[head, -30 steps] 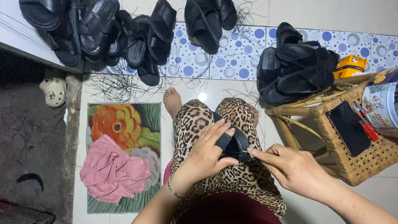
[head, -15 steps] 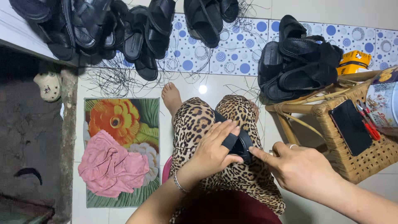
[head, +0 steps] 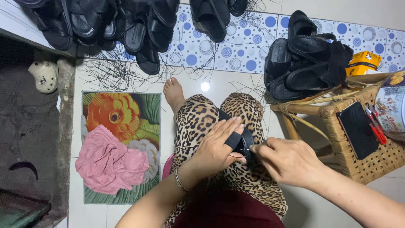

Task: The person sits on a small stool and sews a black slip-on shoe using a needle and thread. They hold the shoe on their lap, repeatedly passing the needle through the sole and upper, and pull the thread to secure the stitches.

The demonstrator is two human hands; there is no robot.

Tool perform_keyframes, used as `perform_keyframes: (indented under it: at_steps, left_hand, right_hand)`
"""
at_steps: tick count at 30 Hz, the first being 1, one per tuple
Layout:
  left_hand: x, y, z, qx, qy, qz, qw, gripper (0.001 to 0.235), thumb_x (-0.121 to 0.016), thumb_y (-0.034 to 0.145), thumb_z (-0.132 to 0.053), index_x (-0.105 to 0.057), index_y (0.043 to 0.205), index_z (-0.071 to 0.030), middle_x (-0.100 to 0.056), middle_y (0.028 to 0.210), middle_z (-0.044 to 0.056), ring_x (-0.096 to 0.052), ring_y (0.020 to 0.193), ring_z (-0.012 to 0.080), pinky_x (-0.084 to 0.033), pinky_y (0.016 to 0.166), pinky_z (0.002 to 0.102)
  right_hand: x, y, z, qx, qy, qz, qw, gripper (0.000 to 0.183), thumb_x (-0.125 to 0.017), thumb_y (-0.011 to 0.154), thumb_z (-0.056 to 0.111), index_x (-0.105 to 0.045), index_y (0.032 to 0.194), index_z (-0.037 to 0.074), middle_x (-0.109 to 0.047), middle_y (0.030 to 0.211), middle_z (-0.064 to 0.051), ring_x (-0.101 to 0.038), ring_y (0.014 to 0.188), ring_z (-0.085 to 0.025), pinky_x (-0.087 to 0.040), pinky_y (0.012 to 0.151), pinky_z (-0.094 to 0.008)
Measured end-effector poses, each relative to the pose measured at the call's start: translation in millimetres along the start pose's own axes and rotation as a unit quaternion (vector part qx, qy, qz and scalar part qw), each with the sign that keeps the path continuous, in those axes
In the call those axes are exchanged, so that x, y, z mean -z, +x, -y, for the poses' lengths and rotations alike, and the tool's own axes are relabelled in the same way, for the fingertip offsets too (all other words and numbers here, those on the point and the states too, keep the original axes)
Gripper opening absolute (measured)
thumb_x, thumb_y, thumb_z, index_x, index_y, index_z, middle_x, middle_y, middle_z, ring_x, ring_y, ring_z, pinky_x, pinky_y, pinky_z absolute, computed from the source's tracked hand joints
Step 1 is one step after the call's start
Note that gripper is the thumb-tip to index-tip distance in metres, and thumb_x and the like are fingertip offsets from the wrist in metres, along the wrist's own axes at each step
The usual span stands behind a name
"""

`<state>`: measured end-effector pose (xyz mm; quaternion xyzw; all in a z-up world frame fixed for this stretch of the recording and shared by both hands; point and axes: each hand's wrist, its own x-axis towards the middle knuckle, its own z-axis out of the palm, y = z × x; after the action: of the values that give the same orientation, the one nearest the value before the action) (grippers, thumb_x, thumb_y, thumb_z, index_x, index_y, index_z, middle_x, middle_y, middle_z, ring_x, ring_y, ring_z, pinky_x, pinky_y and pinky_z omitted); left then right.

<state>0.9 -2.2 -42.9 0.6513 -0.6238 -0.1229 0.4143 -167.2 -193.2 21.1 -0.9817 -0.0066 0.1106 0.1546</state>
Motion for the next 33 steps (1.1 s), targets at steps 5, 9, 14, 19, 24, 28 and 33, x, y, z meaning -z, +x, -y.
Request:
perform_keyframes:
  at_steps: [5, 9, 14, 19, 24, 28, 33]
  left_hand:
    - [7, 3, -7, 0.025, -0.003, 0.016, 1.000, 0.079, -0.065, 0.096, -0.045, -0.043, 0.145, 0.013, -0.048, 0.151, 0.032, -0.044, 0.146, 0.0447, -0.032, 0.124, 0.058]
    - [8, -15, -20, 0.027, 0.016, -0.093, 0.995, 0.069, -0.068, 0.093, -0.049, -0.053, 0.130, 0.008, -0.056, 0.129, 0.026, -0.056, 0.122, 0.0436, -0.045, 0.106, 0.058]
    - [40, -13, -50, 0.147, -0.276, -0.089, 0.946, 0.013, -0.077, 0.089, -0.010, -0.067, 0.098, -0.008, -0.071, 0.096, 0.006, -0.066, 0.089, 0.0208, -0.053, 0.084, 0.033]
    - [20, -21, -40, 0.308, -0.631, -0.060, 0.710, 0.007, -0.071, 0.094, -0.006, -0.072, 0.100, -0.001, -0.071, 0.094, 0.010, -0.067, 0.078, 0.0130, -0.060, 0.077, 0.023]
    - [54, 26, -61, 0.578, -0.383, 0.116, 0.711, 0.030, -0.060, 0.100, -0.002, -0.059, 0.127, -0.013, -0.058, 0.085, -0.001, -0.049, 0.064, 0.0085, -0.044, 0.054, 0.017]
    - [21, 1, -49, 0.340, -0.359, 0.038, 0.868, 0.035, -0.066, 0.094, -0.009, -0.056, 0.127, -0.011, -0.060, 0.082, -0.002, -0.051, 0.062, 0.0082, -0.044, 0.058, 0.026]
    - [36, 9, -42, 0.371, -0.391, 0.037, 0.841, 0.031, -0.063, 0.096, -0.006, -0.056, 0.126, -0.009, -0.058, 0.083, 0.002, -0.051, 0.063, 0.0099, -0.044, 0.053, 0.026]
  right_hand:
    - [8, 8, 1, 0.024, -0.024, -0.003, 0.999, 0.016, -0.057, 0.098, 0.032, -0.051, 0.095, 0.018, -0.054, 0.074, -0.003, -0.061, 0.057, -0.031, -0.049, 0.044, -0.048]
    - [18, 2, 3, 0.018, 0.021, 0.013, 1.000, 0.017, -0.057, 0.099, 0.034, -0.054, 0.102, 0.018, -0.061, 0.081, -0.002, -0.064, 0.063, -0.031, -0.050, 0.043, -0.048]
    - [16, -4, 13, 0.002, -0.041, 0.034, 0.999, 0.018, -0.061, 0.094, 0.031, -0.053, 0.104, 0.019, -0.059, 0.087, -0.004, -0.065, 0.068, -0.035, -0.055, 0.061, -0.050]
    - [20, 0, 16, -0.062, 0.055, 0.065, 0.994, 0.025, -0.055, 0.098, 0.034, -0.054, 0.119, 0.021, -0.071, 0.092, -0.005, -0.071, 0.081, -0.031, -0.055, 0.060, -0.051]
    - [11, -7, 14, -0.011, 0.047, -0.049, 0.998, 0.026, -0.061, 0.096, 0.028, -0.058, 0.119, 0.017, -0.072, 0.090, -0.004, -0.070, 0.074, -0.028, -0.055, 0.059, -0.043]
    - [17, -25, 9, 0.018, -0.023, -0.013, 0.999, 0.043, -0.064, 0.090, 0.027, -0.058, 0.133, 0.025, -0.062, 0.084, -0.001, -0.069, 0.067, -0.028, -0.056, 0.054, -0.043]
    - [61, -42, -12, -0.121, -0.054, 0.230, 0.964, 0.067, -0.052, 0.089, 0.043, -0.039, 0.151, 0.064, -0.063, 0.086, 0.009, -0.074, 0.077, -0.024, -0.059, 0.070, -0.047]
